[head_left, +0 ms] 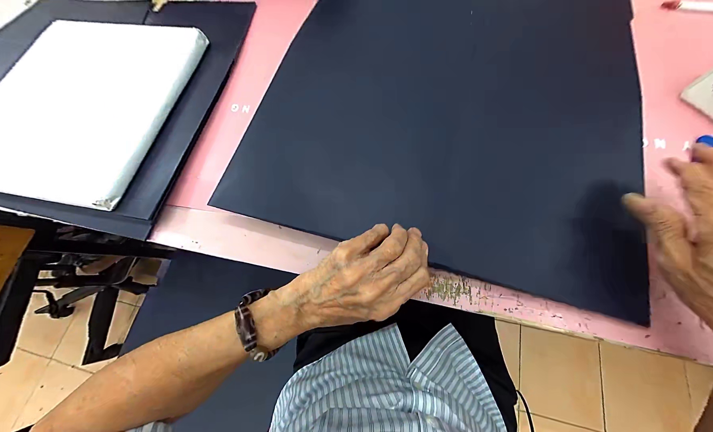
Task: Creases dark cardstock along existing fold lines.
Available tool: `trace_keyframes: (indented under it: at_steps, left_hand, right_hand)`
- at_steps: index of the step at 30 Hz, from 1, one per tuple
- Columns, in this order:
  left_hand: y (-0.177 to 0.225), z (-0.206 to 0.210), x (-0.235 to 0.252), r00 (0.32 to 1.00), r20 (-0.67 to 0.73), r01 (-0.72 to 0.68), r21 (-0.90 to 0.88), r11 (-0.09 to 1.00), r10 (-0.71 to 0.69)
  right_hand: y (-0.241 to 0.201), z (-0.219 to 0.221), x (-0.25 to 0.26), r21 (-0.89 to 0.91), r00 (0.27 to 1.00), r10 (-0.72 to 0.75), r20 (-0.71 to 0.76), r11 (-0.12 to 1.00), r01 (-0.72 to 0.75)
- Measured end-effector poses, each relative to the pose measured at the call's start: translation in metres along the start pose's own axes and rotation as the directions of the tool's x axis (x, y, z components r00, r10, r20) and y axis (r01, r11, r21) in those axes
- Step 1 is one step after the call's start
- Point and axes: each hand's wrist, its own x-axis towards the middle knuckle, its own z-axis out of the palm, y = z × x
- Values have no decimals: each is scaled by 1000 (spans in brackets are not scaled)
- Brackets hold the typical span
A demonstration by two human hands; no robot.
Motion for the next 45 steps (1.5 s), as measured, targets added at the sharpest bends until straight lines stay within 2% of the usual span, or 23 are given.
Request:
trace_keyframes:
  at_steps: [3,8,14,23,27,32,34,37,41,45]
  left_hand:
    - [-11,-19,-26,1000,12,-19,-59,998,19]
    - [-36,-54,-88,997,75,44,-122,992,-35]
    - [-63,-71,-134,981,121,145,47,988,-150]
    - [-53,-131,-139,990,94,92,176,980,-109]
    - [-55,-145,-103,998,53,28,193,981,-39]
    - [-93,-125,-54,996,85,-30,119,992,20]
    - [-120,-102,-36,998,58,-21,102,995,15]
    - [-158,-63,-28,996,93,10,61,998,-16]
    - [-184,-15,-42,987,162,6,-14,1000,-4]
    - [-184,13,-56,985,166,63,-62,996,-52]
  right_hand:
    - [-13,6,13,41,990,-140,6,989,140]
    - [-13,20,15,55,989,-145,7,988,144]
    - [-60,20,-22,3,970,-243,-18,970,243]
    - [-80,22,-63,-22,967,-245,-68,970,244]
    - [-82,10,-87,-62,985,-162,-59,985,158]
    - [-95,-4,-114,-189,997,-59,-58,981,47]
    - [-108,-1,-116,-243,994,-71,-87,969,48]
    - [-125,8,-112,-270,985,-114,-132,960,75]
    - [-126,8,-94,-183,982,-150,-115,975,127]
    - [-98,-4,-33,-74,977,-202,-75,978,196]
